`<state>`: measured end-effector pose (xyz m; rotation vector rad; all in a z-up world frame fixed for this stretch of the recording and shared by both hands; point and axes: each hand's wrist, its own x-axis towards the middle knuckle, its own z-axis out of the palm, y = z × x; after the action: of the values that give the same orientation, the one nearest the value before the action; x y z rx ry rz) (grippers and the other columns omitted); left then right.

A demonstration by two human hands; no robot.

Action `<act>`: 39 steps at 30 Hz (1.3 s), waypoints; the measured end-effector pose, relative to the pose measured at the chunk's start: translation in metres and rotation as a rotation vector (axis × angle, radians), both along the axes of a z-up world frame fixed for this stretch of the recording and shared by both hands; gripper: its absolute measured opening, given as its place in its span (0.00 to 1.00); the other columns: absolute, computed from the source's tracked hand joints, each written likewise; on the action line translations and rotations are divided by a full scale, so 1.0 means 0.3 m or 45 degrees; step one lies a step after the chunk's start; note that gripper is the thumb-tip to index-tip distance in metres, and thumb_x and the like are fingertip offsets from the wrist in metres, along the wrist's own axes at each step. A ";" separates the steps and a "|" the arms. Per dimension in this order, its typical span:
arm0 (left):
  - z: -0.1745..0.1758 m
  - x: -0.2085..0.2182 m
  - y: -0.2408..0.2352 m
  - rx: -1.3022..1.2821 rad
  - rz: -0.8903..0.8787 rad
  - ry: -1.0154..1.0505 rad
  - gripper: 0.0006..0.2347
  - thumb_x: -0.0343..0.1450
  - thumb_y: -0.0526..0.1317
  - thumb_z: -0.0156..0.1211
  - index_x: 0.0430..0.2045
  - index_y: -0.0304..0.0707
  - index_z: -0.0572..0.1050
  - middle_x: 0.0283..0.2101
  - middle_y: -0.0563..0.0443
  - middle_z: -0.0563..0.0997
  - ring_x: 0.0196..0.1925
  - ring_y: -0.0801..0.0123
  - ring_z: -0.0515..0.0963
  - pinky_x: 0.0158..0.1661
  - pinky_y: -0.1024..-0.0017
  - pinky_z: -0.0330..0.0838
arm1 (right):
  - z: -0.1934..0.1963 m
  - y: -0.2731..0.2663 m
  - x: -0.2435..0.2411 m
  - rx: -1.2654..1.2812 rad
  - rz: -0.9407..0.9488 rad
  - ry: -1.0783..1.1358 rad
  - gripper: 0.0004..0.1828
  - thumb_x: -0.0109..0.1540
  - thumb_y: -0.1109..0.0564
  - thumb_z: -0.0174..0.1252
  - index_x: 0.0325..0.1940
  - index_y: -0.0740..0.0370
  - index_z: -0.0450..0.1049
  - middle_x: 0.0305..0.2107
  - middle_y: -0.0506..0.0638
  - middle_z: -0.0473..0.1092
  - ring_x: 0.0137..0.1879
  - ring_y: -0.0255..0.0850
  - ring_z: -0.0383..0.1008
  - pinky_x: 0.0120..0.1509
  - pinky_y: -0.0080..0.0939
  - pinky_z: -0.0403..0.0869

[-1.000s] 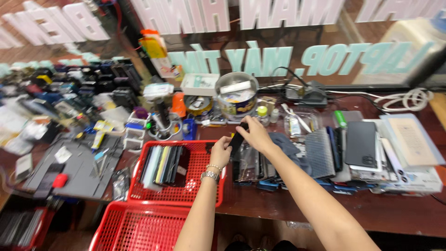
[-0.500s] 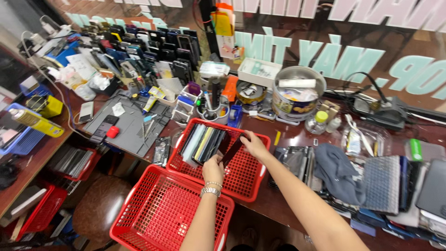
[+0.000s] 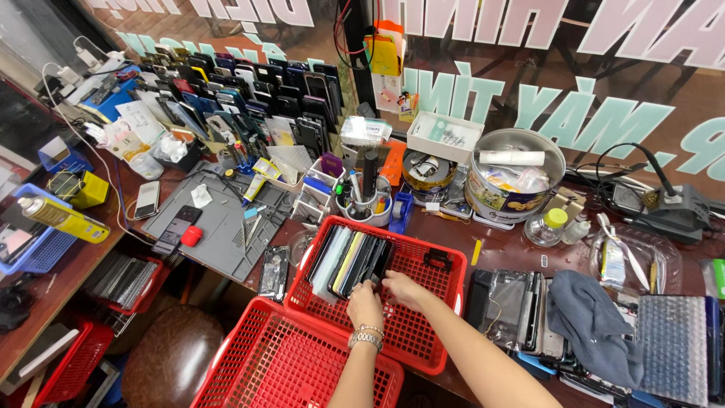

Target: The person wipes multiple mobile phones with a gray cloth, handling them one at a time. They pick up each phone, wipe the front and back surfaces, and place the cleaned phones into a red basket. The process repeats for several devices on a cluttered workbench.

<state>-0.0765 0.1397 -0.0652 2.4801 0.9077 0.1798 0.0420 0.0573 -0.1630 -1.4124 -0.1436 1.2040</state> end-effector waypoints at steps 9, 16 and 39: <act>0.104 0.008 0.022 0.234 -0.093 -0.015 0.12 0.67 0.32 0.61 0.43 0.39 0.72 0.51 0.43 0.71 0.54 0.50 0.75 0.46 0.58 0.77 | 0.154 0.018 -0.041 -0.387 0.159 -0.240 0.38 0.70 0.51 0.47 0.82 0.52 0.40 0.77 0.50 0.46 0.73 0.44 0.59 0.63 0.44 0.73; 0.193 0.052 -0.081 0.130 -0.139 -0.233 0.11 0.66 0.36 0.64 0.41 0.40 0.73 0.46 0.45 0.73 0.52 0.51 0.75 0.45 0.58 0.76 | 0.182 -0.077 -0.013 -0.170 -0.014 -0.364 0.32 0.67 0.54 0.52 0.76 0.60 0.56 0.69 0.54 0.62 0.71 0.44 0.65 0.66 0.42 0.70; -0.224 0.295 -0.826 -0.206 -0.624 0.055 0.29 0.58 0.56 0.77 0.47 0.39 0.76 0.48 0.36 0.79 0.56 0.48 0.76 0.57 0.52 0.69 | 0.724 -1.198 -0.154 -1.450 -0.187 -1.085 0.62 0.51 0.31 0.72 0.80 0.37 0.41 0.77 0.58 0.34 0.79 0.72 0.33 0.75 0.77 0.48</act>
<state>0.0120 -0.1081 -0.1323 2.4741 0.2942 -0.1091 -0.0042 -0.3022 0.0542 -2.8197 0.0918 0.4213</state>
